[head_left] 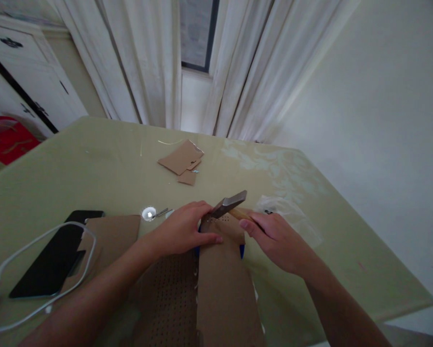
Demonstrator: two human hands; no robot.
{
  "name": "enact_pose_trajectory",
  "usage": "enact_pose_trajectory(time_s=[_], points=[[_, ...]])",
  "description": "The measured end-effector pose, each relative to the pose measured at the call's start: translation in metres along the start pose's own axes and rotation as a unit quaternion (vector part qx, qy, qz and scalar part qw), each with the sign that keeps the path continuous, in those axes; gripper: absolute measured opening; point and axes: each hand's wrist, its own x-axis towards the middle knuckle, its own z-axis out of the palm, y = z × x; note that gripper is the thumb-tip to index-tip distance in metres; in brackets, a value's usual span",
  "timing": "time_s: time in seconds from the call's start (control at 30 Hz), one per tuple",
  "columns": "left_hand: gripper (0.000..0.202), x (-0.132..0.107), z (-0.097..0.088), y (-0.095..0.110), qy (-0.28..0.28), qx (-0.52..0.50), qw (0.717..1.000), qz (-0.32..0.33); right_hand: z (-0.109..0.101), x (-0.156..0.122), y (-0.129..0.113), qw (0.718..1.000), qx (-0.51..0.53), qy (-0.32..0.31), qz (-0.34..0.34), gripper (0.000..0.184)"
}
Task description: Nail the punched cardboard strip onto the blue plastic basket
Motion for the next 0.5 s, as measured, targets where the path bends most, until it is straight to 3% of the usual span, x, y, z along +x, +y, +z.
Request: enact_pose_trajectory(time_s=[0.17,0.27,0.3,0.37,0.43,0.5], points=[[0.050,0.000,0.000,-0.002,-0.011,-0.014,1.000,-0.016,0.007,0.000,0.015,1.000,0.007,0.017,0.001,0.047],[0.056,-0.001,0.001,-0.004,-0.023,-0.013,0.999,-0.025,0.022,-0.001,0.031,0.985,0.130,0.105,-0.039,0.048],[0.057,-0.001,0.001,-0.005,-0.027,-0.014,0.999,-0.028,0.029,-0.001,0.036,0.966,0.197,0.158,-0.055,0.048],[0.056,0.000,0.002,-0.007,-0.034,-0.024,0.998,-0.036,0.042,0.000,0.043,0.899,0.333,0.273,-0.085,0.048],[0.051,0.000,0.003,-0.008,-0.038,-0.043,0.997,-0.050,0.052,0.001,0.047,0.841,0.399,0.350,-0.106,0.050],[0.046,0.001,0.003,-0.010,-0.039,-0.061,0.995,-0.064,0.058,0.001,0.049,0.807,0.420,0.397,-0.123,0.049]])
